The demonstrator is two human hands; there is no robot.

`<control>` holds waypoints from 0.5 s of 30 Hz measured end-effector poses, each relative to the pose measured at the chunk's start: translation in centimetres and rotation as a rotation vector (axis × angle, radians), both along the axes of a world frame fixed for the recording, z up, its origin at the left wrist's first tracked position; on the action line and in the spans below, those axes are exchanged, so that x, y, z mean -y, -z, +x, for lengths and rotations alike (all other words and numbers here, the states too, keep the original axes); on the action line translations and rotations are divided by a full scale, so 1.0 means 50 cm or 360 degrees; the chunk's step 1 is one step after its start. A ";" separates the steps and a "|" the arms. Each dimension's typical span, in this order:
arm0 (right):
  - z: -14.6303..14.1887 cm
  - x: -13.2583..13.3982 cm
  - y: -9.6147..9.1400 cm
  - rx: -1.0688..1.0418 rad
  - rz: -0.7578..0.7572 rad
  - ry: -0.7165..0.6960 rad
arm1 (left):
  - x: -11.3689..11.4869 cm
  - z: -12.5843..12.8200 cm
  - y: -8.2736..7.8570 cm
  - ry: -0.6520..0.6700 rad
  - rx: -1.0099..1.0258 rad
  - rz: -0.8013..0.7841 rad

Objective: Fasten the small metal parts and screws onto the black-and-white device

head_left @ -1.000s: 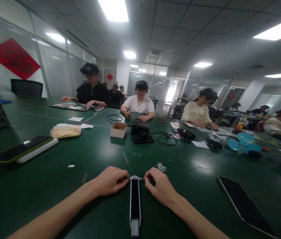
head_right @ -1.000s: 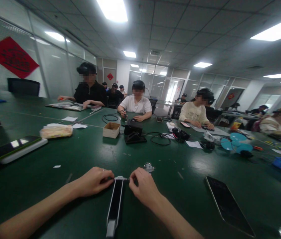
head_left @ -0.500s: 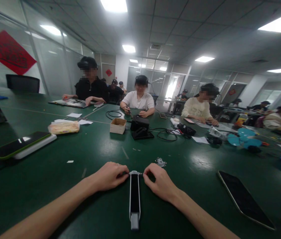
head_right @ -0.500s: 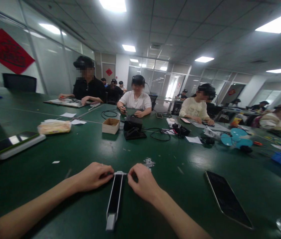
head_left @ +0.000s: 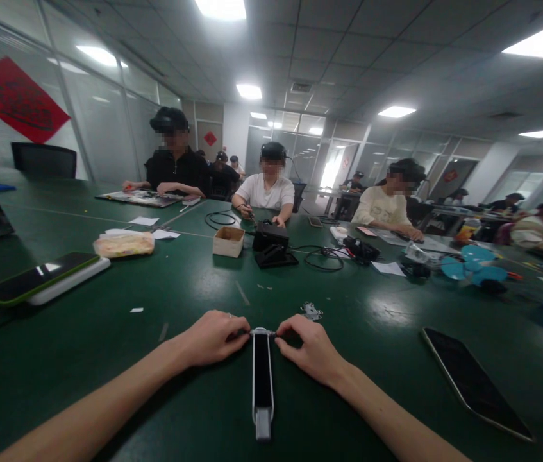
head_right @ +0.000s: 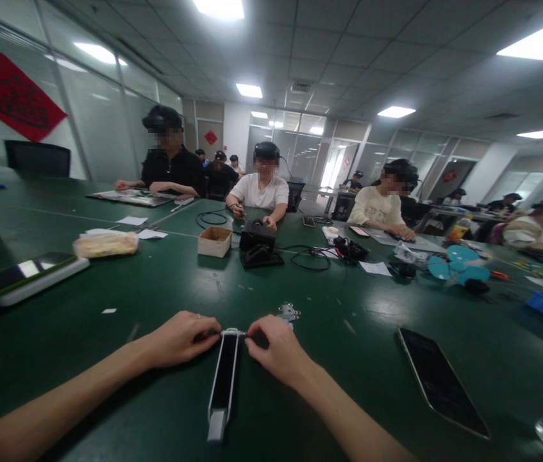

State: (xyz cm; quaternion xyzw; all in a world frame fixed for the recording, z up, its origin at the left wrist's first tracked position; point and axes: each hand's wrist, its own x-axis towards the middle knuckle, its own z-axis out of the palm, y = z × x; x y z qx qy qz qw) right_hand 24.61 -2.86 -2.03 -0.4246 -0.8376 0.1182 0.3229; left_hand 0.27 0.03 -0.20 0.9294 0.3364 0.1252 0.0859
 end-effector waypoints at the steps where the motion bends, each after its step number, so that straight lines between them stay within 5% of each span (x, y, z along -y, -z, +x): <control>1: 0.000 -0.001 0.001 0.0000 0.0012 -0.0004 | 0.000 0.000 0.001 0.0003 0.0001 0.0001; 15: 0.000 -0.006 0.012 -0.0037 0.0145 -0.0035 | 0.000 0.001 0.002 -0.0013 -0.0045 0.0033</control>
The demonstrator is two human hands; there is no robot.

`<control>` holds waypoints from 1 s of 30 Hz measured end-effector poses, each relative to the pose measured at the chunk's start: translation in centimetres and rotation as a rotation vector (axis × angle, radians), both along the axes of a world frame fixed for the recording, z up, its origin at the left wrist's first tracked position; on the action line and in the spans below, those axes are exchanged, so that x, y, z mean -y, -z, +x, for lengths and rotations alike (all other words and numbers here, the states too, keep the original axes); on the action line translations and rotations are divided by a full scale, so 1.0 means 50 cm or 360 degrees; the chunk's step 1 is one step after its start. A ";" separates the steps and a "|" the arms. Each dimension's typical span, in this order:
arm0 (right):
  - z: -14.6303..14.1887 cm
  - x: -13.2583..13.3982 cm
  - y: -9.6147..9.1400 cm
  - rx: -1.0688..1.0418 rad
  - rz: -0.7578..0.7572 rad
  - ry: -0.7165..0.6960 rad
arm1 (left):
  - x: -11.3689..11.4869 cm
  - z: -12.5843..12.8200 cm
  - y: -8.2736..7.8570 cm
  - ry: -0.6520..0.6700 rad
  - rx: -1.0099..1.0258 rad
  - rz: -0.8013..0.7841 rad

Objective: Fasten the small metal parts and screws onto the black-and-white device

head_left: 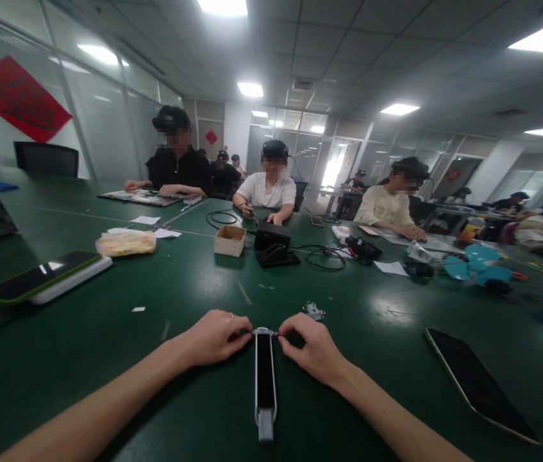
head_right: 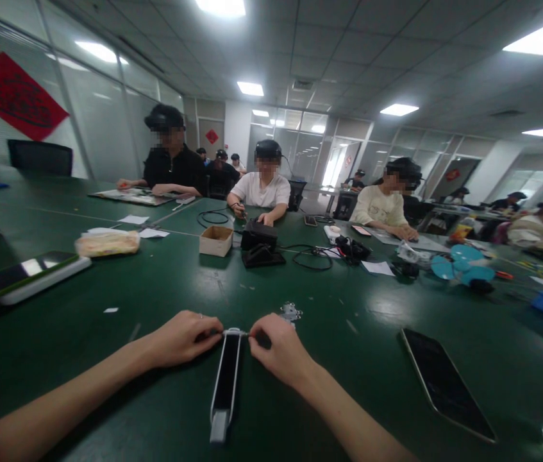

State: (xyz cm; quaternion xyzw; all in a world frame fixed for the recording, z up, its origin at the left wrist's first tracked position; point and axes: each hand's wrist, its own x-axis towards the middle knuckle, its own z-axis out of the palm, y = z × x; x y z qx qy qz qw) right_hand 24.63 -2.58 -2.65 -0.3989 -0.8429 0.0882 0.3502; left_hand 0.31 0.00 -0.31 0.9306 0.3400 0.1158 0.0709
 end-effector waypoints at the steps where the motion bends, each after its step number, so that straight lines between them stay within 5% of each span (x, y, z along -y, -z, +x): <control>1: 0.000 0.001 0.000 0.0002 -0.0010 0.0010 | -0.001 0.000 0.001 0.0003 0.0003 0.0006; 30: 0.004 0.004 -0.012 0.0030 -0.0124 0.0016 | -0.008 -0.002 0.007 0.0036 -0.0001 -0.0011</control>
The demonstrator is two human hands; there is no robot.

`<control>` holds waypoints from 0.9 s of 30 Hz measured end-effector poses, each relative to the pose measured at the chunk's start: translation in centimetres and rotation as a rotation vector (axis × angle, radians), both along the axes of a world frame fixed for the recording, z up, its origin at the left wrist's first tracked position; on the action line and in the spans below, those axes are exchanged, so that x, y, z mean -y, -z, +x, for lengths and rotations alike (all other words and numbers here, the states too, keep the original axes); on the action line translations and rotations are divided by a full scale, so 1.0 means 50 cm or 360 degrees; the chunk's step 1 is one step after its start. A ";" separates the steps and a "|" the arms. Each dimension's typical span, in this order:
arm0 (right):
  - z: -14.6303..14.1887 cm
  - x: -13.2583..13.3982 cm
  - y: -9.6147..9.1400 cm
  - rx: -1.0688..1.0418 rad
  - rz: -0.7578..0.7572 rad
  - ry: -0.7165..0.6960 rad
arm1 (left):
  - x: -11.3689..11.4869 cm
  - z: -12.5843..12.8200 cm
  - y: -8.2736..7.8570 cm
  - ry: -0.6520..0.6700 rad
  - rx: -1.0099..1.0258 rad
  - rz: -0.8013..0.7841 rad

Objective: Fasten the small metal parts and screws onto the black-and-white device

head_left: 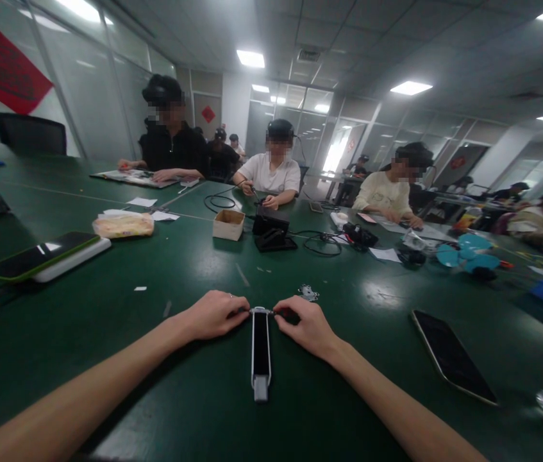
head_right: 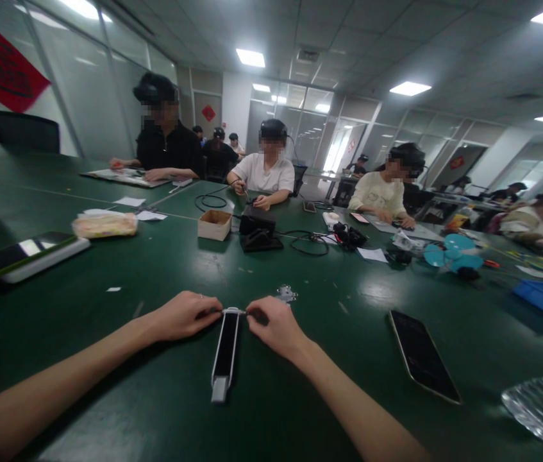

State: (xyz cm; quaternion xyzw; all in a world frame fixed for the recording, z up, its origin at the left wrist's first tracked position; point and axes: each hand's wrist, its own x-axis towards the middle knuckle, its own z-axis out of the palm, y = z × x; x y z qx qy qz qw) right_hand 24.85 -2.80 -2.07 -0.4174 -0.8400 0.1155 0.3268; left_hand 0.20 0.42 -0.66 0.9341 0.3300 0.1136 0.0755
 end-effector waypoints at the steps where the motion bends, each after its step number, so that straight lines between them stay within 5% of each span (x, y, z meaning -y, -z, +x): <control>1: 0.000 0.000 0.000 -0.0005 -0.0003 -0.0002 | 0.000 0.000 0.000 0.0001 -0.0004 -0.0001; 27: 0.004 -0.001 0.001 0.0033 -0.0006 -0.0032 | 0.000 0.002 0.000 -0.0020 -0.0041 0.0066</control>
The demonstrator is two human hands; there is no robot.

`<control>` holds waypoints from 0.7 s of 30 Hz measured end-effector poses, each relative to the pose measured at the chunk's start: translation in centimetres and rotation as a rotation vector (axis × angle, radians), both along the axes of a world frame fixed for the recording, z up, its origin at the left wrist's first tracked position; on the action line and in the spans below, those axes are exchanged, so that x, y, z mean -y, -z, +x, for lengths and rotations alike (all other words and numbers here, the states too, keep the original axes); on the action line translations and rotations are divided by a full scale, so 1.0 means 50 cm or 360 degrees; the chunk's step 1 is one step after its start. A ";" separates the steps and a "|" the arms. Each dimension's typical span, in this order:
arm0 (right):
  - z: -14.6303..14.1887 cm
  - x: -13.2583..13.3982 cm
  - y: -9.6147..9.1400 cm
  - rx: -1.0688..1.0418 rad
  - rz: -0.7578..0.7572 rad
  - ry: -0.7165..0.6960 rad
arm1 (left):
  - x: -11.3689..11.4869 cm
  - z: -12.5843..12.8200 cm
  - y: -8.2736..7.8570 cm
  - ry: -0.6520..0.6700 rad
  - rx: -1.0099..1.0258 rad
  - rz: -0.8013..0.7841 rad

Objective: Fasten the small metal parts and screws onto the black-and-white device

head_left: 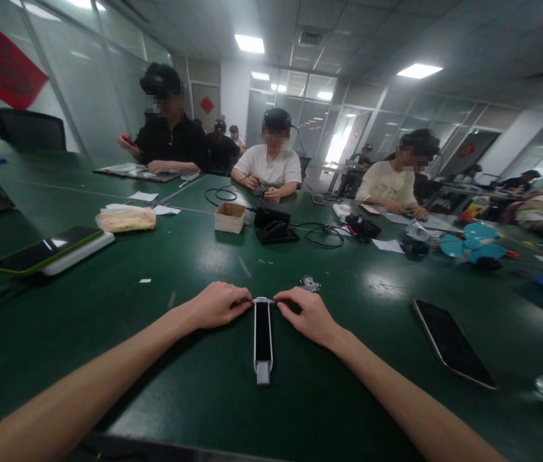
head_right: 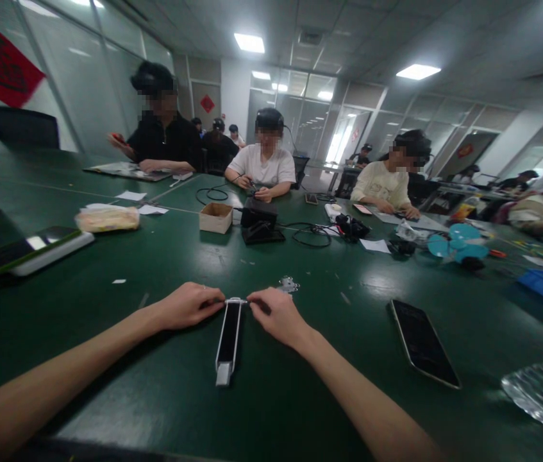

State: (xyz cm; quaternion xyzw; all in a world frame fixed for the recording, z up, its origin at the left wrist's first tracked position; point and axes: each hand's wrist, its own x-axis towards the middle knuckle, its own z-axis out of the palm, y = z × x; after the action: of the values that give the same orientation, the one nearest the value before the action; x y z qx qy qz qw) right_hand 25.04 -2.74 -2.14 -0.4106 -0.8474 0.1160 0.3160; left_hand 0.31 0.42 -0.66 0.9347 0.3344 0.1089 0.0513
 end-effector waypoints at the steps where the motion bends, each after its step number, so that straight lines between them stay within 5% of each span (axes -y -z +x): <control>1: 0.000 0.000 0.000 -0.0003 -0.0002 -0.0003 | 0.000 0.000 0.000 0.0009 0.0004 0.0003; 21: 0.003 -0.005 0.003 -0.0015 -0.0004 -0.0074 | -0.004 -0.002 0.003 0.0013 0.0017 0.0003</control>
State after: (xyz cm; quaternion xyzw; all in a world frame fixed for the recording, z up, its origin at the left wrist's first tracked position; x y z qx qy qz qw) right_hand 25.19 -2.50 -2.27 -0.3907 -0.8550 0.1264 0.3167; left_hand 0.23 0.60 -0.82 0.9356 0.3301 0.1139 0.0527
